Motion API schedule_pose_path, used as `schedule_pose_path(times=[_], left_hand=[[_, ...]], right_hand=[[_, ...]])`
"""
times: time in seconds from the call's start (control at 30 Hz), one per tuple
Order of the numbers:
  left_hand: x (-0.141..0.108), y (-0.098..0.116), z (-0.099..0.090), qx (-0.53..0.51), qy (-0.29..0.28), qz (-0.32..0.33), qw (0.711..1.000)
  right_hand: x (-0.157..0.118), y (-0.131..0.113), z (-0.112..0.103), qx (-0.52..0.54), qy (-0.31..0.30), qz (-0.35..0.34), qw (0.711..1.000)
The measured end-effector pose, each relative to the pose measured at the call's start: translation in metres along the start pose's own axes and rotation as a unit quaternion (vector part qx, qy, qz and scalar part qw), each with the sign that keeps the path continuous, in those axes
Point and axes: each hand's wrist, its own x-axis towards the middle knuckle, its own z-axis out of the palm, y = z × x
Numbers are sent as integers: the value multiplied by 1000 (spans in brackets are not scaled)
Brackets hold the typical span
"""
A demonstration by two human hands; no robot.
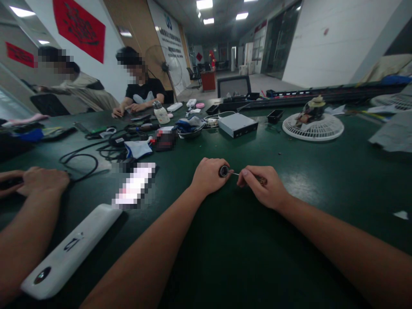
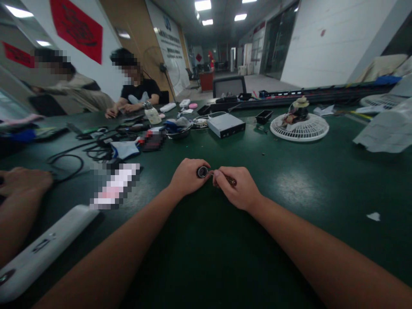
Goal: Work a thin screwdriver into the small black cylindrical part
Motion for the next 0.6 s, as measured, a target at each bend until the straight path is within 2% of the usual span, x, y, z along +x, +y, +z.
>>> schedule_pose_path(times=[0.07,0.27,0.47,0.6], left_hand=[[0,0,0,-3,-1,-3,1000],[0,0,0,-8,1,1,1000],[0,-2,1,-3,1,4,1000],[-1,-2,1,-6,-1,0,1000]], right_hand=[[0,1,1,8,-1,8,1000],[0,2,1,71,-69,-7,995],[0,2,1,38,-1,16,999],[0,5,4,77,-43,26,996]])
